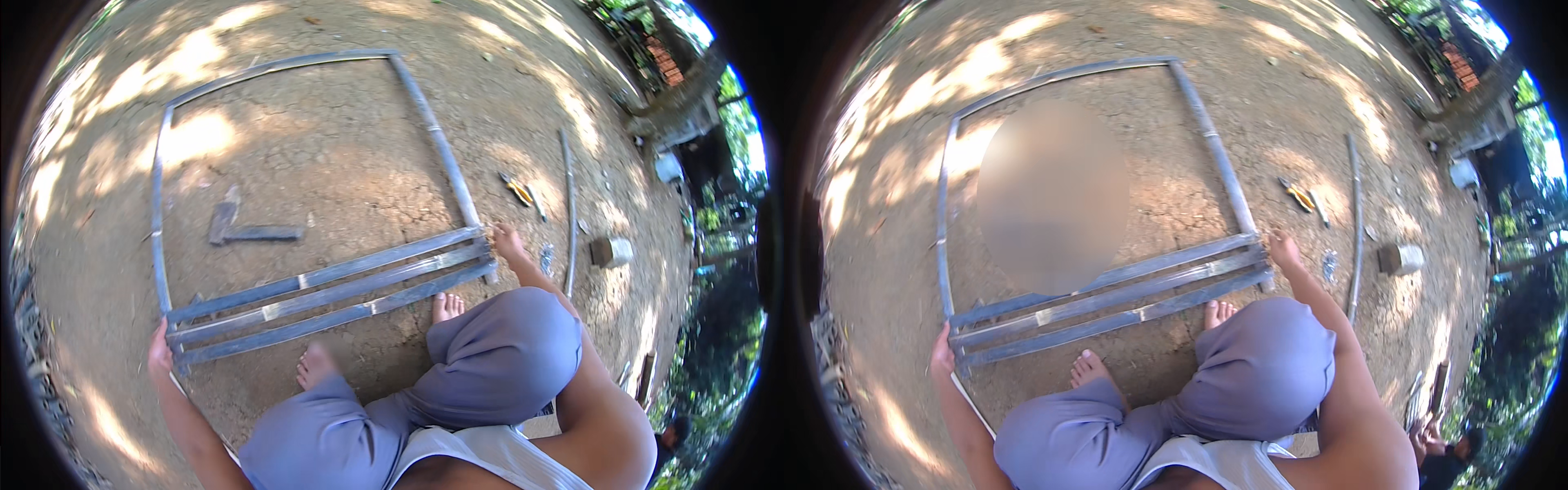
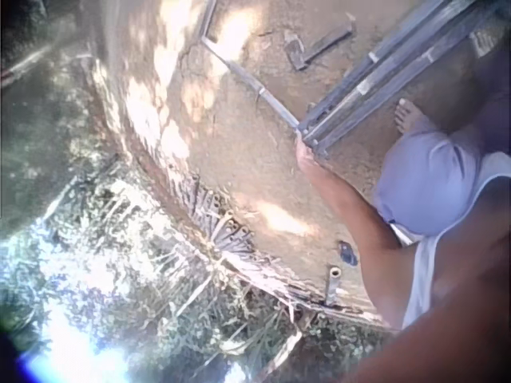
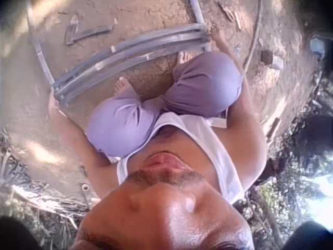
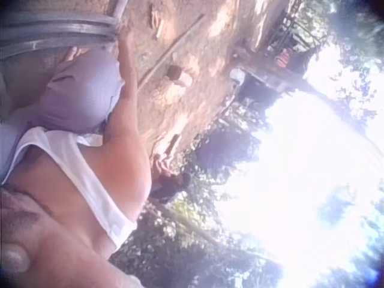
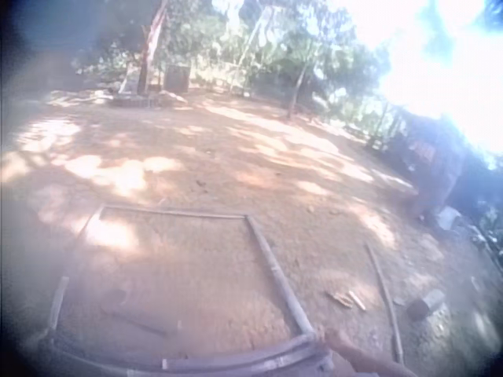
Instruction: The person builds a rectangular frame using bamboo strips by aligning them, securing joints with nails using an axe as a hammer, and trimming excess material.
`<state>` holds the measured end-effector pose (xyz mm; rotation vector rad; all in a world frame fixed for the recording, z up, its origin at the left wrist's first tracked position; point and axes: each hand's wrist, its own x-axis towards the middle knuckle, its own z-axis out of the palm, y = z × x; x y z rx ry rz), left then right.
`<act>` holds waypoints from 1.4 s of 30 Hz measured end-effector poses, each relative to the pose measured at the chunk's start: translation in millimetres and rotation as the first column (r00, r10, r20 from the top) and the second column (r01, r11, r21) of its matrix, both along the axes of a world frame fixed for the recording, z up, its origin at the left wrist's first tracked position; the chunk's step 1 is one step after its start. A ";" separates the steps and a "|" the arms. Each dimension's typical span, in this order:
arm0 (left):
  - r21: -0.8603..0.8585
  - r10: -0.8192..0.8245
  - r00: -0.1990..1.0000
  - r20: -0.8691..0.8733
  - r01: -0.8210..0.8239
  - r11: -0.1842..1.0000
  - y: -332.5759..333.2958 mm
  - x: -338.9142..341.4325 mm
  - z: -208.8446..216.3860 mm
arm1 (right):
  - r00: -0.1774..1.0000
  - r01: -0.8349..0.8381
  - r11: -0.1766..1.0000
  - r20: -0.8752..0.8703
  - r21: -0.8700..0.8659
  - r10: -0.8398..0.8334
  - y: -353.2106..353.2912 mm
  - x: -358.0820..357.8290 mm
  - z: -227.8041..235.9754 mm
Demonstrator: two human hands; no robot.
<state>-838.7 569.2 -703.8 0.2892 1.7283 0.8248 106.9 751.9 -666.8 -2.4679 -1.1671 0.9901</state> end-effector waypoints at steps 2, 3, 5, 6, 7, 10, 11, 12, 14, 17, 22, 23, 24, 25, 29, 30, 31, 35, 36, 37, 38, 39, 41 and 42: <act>-0.076 -0.006 0.981 -0.193 -0.009 0.997 2.2 -3.6 16.3 | 0.961 0.079 0.994 -0.260 -0.070 -0.095 -11.0 -34.7 -6.7; -0.117 -0.031 0.958 -0.287 -0.003 0.993 6.0 6.6 16.1 | 0.957 0.106 0.993 -0.267 -0.058 -0.118 -18.2 -28.5 -9.6; -0.161 -0.107 0.892 -0.439 0.039 0.986 14.2 24.2 7.8 | 0.950 0.147 0.989 -0.275 -0.035 -0.150 -28.2 -14.6 -14.6; -0.167 -0.154 0.855 -0.496 0.081 0.983 17.8 33.9 -1.0 | 0.937 0.149 0.989 -0.316 -0.019 -0.147 -31.4 -2.4 -14.0; -0.174 -0.197 0.814 -0.547 0.120 0.977 19.6 45.9 -12.2 | 0.962 0.141 0.990 -0.240 0.019 -0.132 -35.6 9.9 -12.7; -0.243 -0.234 0.612 -0.755 0.069 0.967 13.7 -4.4 -15.9 | 0.979 0.093 0.992 -0.187 0.081 -0.076 -14.4 -25.1 -20.9; -0.251 -0.238 0.617 -0.750 0.068 0.966 11.1 -2.7 -17.5 | 0.981 0.080 0.996 -0.182 0.047 -0.070 -7.8 -24.9 -19.4; -0.261 -0.245 0.624 -0.742 0.068 0.963 9.8 9.3 -19.3 | 0.982 0.068 0.998 -0.175 0.011 -0.065 -6.3 -20.6 -16.6; -0.253 -0.224 0.623 -0.750 0.044 0.967 5.4 12.7 -9.2 | 0.985 0.080 0.995 -0.157 0.064 -0.069 -4.7 -32.3 -13.3; -0.160 -0.158 0.608 -0.778 0.050 0.986 10.3 24.2 -8.7 | 0.964 0.089 0.995 -0.254 0.043 -0.075 -6.0 -17.5 -20.8; -0.240 -0.265 0.467 -0.844 0.114 0.964 15.2 38.6 -13.9 | 0.985 -0.121 0.987 -0.108 0.102 0.131 -11.9 9.9 -33.5; -0.209 -0.213 0.460 -0.862 0.059 0.976 9.3 28.2 -9.2 | 0.984 -0.124 0.985 -0.113 0.119 0.137 -7.3 -1.0 -37.6; -0.216 -0.183 0.530 -0.828 -0.001 0.976 6.5 38.6 -15.8 | 0.989 -0.111 0.989 -0.086 0.100 0.120 -9.5 -4.5 -36.9; -0.205 -0.157 0.541 -0.827 -0.030 0.978 6.2 53.1 -20.7 | 0.993 -0.098 0.990 -0.052 0.103 0.104 -6.7 -5.6 -29.5; -0.146 -0.079 0.535 -0.841 -0.084 0.986 -4.9 14.9 -12.8 | 0.991 -0.125 0.989 -0.033 0.079 0.128 7.0 -24.5 -43.7; -0.150 -0.080 0.539 -0.839 -0.087 0.985 -7.0 20.0 -17.6 | 0.993 -0.091 0.994 -0.068 0.058 0.095 3.7 -23.4 -44.6; -0.167 -0.088 0.553 -0.829 -0.094 0.981 -1.7 35.9 -26.1 | 0.995 -0.052 0.998 -0.083 0.043 0.055 2.6 -15.0 -38.7; -0.213 -0.133 0.495 -0.858 -0.109 0.971 -11.9 30.6 -6.2 | 0.985 -0.103 0.994 0.136 -0.030 0.106 6.0 -57.3 -22.7; -0.177 -0.106 0.517 -0.849 -0.091 0.980 0.3 47.7 -9.2 | 0.985 -0.090 0.996 0.147 0.018 0.086 12.7 -43.4 -19.8; -0.143 -0.083 0.537 -0.840 -0.071 0.987 13.3 63.2 -10.1 | 0.986 -0.075 0.995 0.156 0.065 0.064 20.0 -31.5 -17.0; -0.155 -0.093 0.576 -0.812 -0.059 0.986 22.7 75.9 -4.5 | 0.991 -0.041 0.986 0.135 0.159 0.019 21.3 -29.9 -9.4; -0.185 -0.109 0.581 -0.807 -0.073 0.980 20.7 71.8 5.2 | 0.994 -0.027 0.990 0.106 0.139 0.012 22.4 -43.1 -5.4; -0.245 -0.144 0.594 -0.792 -0.093 0.965 15.9 60.1 23.9 | 0.999 0.003 0.995 0.052 0.099 -0.009 24.4 -66.6 11.6; -0.213 -0.104 0.600 -0.793 -0.112 0.971 15.4 58.3 26.5 | 0.998 0.012 0.984 0.052 0.177 -0.022 24.9 -74.4 15.4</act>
